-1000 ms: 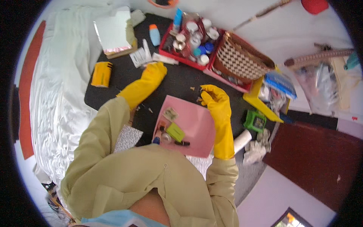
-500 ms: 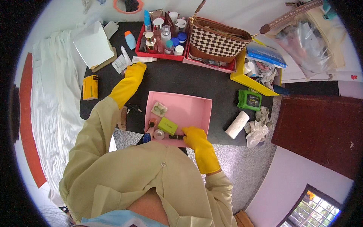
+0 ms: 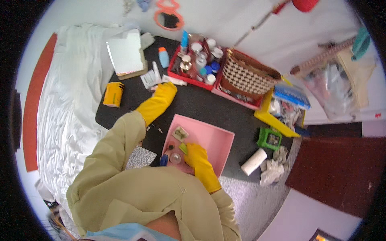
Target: The person wearing yellow gloves sorts various cosmetic items from a pink tray onto a cluttered table, then wipes the tray with a tissue. The person places the cleaned tray back on the table and continues to handle small cosmetic containers.
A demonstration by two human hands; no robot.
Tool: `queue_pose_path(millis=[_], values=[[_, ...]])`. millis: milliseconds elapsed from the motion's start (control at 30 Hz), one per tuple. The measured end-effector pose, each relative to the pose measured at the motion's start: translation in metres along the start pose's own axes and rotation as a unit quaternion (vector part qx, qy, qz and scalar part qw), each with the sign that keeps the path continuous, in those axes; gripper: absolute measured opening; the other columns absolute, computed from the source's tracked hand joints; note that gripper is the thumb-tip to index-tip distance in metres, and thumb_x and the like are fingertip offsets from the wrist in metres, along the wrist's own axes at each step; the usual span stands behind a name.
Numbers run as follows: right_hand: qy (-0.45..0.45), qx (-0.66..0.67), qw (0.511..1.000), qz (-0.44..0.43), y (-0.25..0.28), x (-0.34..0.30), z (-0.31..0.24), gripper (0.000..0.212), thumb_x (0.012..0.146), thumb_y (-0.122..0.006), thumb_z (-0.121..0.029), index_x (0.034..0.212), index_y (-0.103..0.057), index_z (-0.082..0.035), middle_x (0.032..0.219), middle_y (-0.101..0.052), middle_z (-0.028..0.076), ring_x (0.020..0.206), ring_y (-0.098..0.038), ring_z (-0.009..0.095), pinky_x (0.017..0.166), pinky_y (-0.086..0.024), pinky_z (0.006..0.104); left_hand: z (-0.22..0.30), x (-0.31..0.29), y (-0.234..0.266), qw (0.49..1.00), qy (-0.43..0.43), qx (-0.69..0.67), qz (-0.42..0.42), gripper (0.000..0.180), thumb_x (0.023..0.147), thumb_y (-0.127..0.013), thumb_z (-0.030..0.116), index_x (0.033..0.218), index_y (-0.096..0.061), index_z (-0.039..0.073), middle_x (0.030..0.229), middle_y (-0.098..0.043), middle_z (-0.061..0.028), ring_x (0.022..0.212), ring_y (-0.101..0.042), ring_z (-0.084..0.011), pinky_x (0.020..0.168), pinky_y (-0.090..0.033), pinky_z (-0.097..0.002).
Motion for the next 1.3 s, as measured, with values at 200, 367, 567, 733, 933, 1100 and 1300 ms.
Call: queue_pose_path(millis=[200,367,567,733,933,1100,1300], values=[[-0.015,-0.061,0.992,0.107,0.003,-0.01,-0.007,0.056,0.07,-0.069,-0.021,0.122,-0.053,-0.011,0.117,-0.056,0.013,0.107,-0.053,0.035,0.088,-0.044,0.0458,-0.019,-0.016,0.014,0.995,-0.052,-0.035,0.072,0.02,0.083,-0.052,0.013,0.097,-0.066,0.008,0.093,-0.065,-0.0122,0.085,-0.064,-0.0301,0.072,-0.049,-0.0473],[0.052,-0.057,0.992,0.101,0.006,-0.018,-0.009,0.056,0.074,-0.068,-0.025,0.126,-0.051,-0.012,0.119,-0.056,0.012,0.109,-0.053,0.035,0.088,-0.044,0.0455,-0.02,0.0,-0.012,0.996,-0.044,-0.063,0.045,0.022,0.083,-0.052,0.01,0.099,-0.066,0.007,0.095,-0.066,-0.0143,0.086,-0.066,-0.0317,0.075,-0.048,-0.0482],[0.1,-0.096,0.99,-0.021,0.013,-0.018,-0.013,0.053,0.078,-0.065,-0.027,0.127,-0.05,-0.014,0.119,-0.057,0.011,0.107,-0.055,0.034,0.085,-0.045,0.0444,-0.028,0.02,-0.039,0.991,0.038,-0.074,-0.106,0.025,0.084,-0.053,0.01,0.104,-0.067,0.008,0.103,-0.066,-0.0149,0.091,-0.065,-0.0332,0.08,-0.047,-0.0511],[0.122,-0.16,0.979,-0.032,0.002,-0.007,-0.016,0.051,0.079,-0.064,-0.028,0.127,-0.051,-0.015,0.116,-0.058,0.01,0.104,-0.056,0.034,0.084,-0.047,0.0431,-0.031,0.004,-0.024,0.995,0.01,-0.09,-0.036,0.027,0.082,-0.056,0.01,0.108,-0.066,0.009,0.103,-0.066,-0.0138,0.092,-0.065,-0.034,0.079,-0.048,-0.0499],[0.128,0.172,0.952,0.218,0.023,-0.01,0.013,0.039,0.089,-0.059,-0.027,0.124,-0.055,-0.009,0.111,-0.062,0.01,0.091,-0.062,0.023,0.076,-0.05,0.0341,-0.014,-0.055,0.112,0.907,-0.07,-0.387,0.152,0.023,0.083,-0.056,0.021,0.105,-0.064,0.018,0.099,-0.064,-0.0107,0.081,-0.063,-0.032,0.067,-0.05,-0.0456],[-0.064,0.619,0.754,0.209,0.097,-0.011,0.026,0.029,0.092,-0.057,-0.013,0.119,-0.058,-0.003,0.099,-0.065,0.009,0.076,-0.061,0.012,0.062,-0.05,0.0244,0.04,-0.132,0.159,0.825,-0.297,-0.48,-0.041,0.018,0.085,-0.058,0.03,0.098,-0.066,0.021,0.103,-0.063,-0.006,0.087,-0.062,-0.0311,0.074,-0.049,-0.045],[0.007,0.447,0.868,0.216,0.141,0.013,0.009,0.028,0.091,-0.058,-0.013,0.117,-0.06,-0.002,0.093,-0.066,0.007,0.075,-0.059,0.009,0.062,-0.046,0.0202,-0.057,-0.061,0.139,0.89,0.054,-0.452,0.033,0.023,0.086,-0.058,0.03,0.1,-0.065,0.013,0.107,-0.064,-0.0104,0.096,-0.062,-0.0292,0.081,-0.049,-0.0422]])
Point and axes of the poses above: each hand's wrist, its own x-axis towards the middle knuckle, its own y-axis out of the back of the hand, z = x × y, the point moved 3 cm from there along x, towards the middle knuckle
